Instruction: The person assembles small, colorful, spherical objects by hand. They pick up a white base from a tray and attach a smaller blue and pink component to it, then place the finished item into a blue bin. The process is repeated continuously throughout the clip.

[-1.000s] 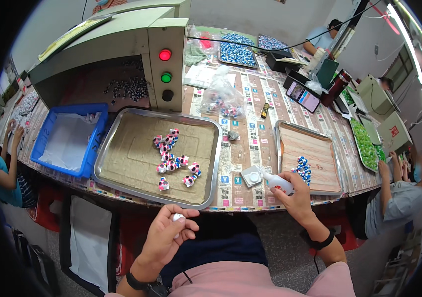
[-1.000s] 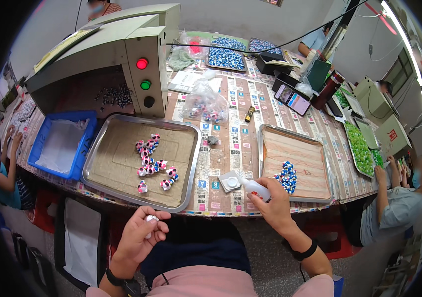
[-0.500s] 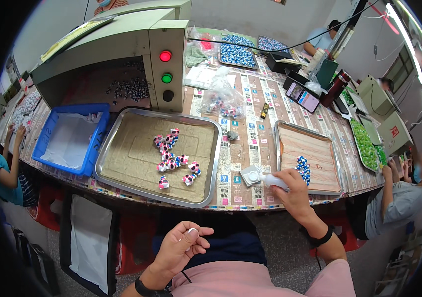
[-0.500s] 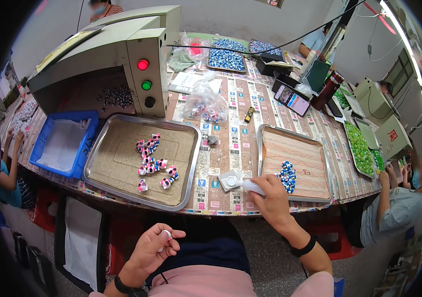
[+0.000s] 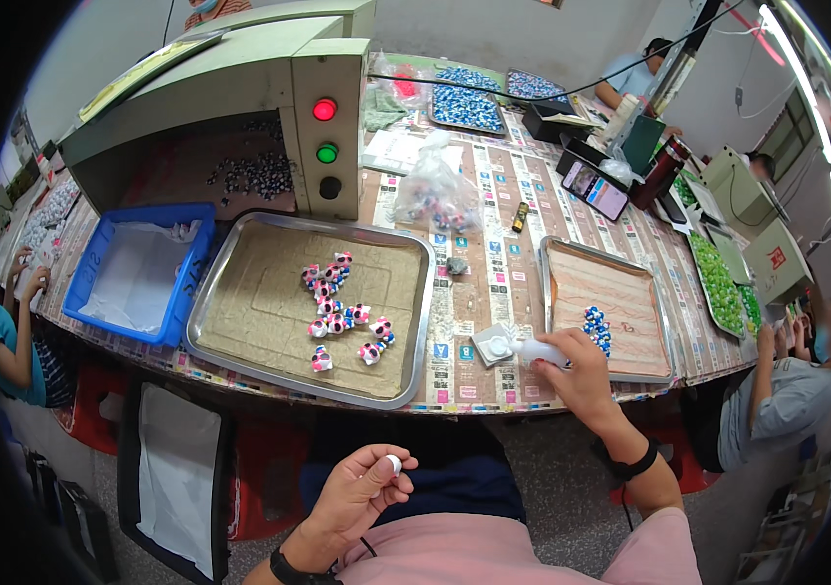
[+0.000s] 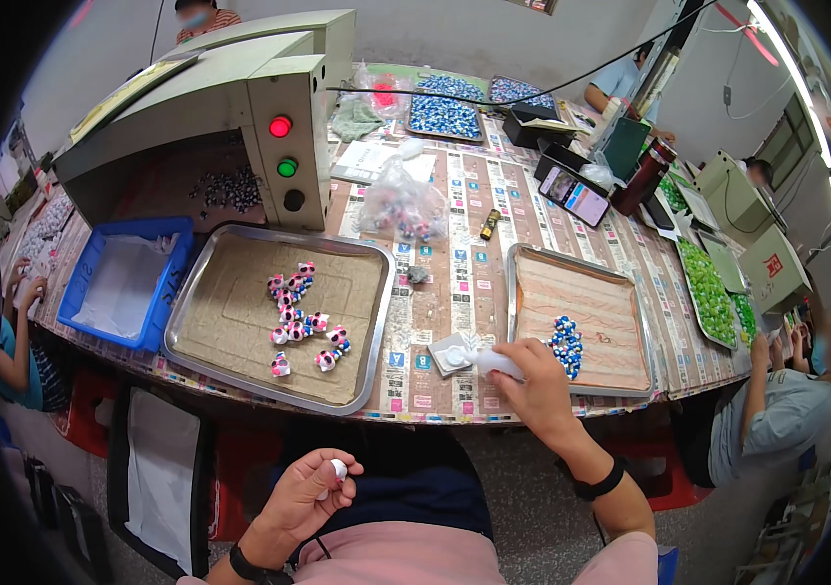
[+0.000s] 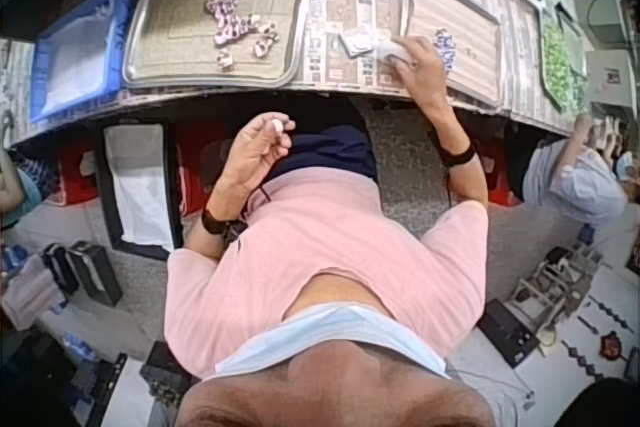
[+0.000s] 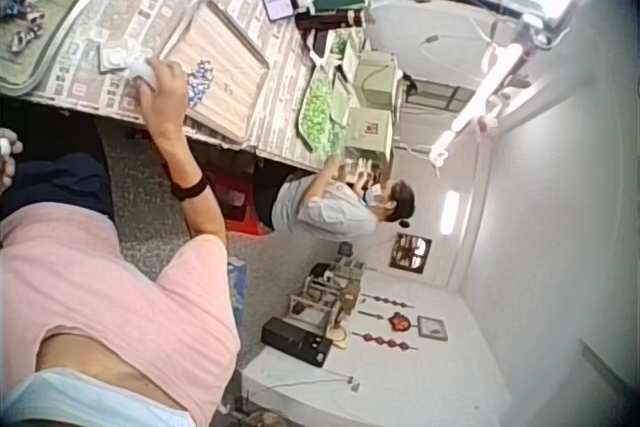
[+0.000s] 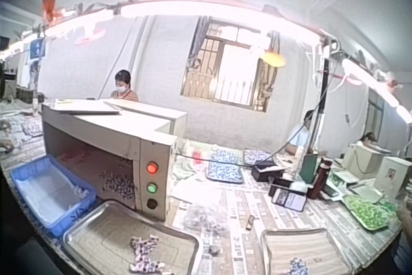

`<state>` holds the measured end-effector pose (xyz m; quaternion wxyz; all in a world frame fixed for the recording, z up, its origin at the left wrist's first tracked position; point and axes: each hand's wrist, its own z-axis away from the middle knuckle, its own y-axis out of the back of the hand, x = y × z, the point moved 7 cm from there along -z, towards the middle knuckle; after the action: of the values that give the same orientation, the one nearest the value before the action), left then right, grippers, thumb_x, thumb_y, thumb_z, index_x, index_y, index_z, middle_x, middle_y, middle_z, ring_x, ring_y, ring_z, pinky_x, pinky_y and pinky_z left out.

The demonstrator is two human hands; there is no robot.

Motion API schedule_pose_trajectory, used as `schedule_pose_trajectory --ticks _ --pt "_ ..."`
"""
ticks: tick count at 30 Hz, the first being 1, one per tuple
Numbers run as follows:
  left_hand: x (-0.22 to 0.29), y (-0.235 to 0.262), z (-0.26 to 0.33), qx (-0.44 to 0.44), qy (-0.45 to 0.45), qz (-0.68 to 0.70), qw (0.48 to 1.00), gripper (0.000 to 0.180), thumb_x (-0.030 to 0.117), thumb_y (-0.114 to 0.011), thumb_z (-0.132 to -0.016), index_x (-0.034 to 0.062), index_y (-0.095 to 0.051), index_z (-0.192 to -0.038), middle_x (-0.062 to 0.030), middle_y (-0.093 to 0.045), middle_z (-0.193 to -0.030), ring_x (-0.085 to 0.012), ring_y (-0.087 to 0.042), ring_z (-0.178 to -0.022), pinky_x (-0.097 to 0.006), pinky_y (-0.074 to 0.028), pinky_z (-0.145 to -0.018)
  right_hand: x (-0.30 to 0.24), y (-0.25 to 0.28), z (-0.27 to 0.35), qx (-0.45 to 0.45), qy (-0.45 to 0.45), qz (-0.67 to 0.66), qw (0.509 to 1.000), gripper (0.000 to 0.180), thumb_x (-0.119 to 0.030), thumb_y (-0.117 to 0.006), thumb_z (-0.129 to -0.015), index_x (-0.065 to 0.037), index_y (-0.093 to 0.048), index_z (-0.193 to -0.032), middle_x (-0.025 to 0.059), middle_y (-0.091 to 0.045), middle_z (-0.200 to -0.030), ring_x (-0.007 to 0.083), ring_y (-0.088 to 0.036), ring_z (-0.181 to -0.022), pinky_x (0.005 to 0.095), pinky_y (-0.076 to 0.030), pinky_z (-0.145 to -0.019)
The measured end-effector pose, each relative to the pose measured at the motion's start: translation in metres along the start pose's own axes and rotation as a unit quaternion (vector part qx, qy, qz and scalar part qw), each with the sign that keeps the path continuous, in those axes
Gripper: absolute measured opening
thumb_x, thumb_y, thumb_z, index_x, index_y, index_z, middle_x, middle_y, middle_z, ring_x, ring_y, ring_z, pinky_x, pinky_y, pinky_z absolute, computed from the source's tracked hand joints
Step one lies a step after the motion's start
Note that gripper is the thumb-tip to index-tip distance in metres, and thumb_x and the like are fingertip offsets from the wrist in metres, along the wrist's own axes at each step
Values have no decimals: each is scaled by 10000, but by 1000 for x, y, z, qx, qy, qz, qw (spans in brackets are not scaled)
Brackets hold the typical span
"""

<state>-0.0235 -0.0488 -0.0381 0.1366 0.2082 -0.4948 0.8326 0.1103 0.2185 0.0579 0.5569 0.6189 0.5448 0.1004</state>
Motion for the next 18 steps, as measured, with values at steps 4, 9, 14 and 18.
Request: schedule_pose_trajectory --ticks 4,9,14,18 --pt "-1 3 -1 8 3 -2 1000 289 186 -581 -942 -28 -543 -1133 -147 -624 -1030 -170 -636 -774 -270 -571 -679 22 -7 -9 -49 -102 -80 990 313 -95 -755 -736 -10 -639 -1014 118 -650 -926 199 -629 -826 305 -497 -702" --pt "-1 2 -2 12 7 4 1000 306 206 -587 -939 -21 -540 -1140 -142 -619 -1022 -169 -620 -777 -275 -560 -682 44 -21 -34 -100 -193 -235 947 400 -171 -722 -818 5 -586 -1151 114 -647 -1040 125 -602 -930 269 -491 -767" --pt "-2 7 -1 18 4 13 1000 301 222 -592 -935 -7 -544 -1126 -132 -617 -1008 -165 -605 -773 -275 -538 -678 43 -42 -79 -161 -191 -397 883 496 -156 -685 -854 9 -516 -1290 70 -603 -1117 114 -560 -976 258 -448 -855" --pt "-1 12 0 27 -2 11 1000 293 219 -606 -927 9 -547 -1123 -122 -613 -1010 -161 -598 -762 -270 -521 -666 65 -66 -111 -184 -209 -416 866 456 -121 -688 -835 8 -541 -1247 50 -616 -1055 116 -565 -918 256 -434 -822"
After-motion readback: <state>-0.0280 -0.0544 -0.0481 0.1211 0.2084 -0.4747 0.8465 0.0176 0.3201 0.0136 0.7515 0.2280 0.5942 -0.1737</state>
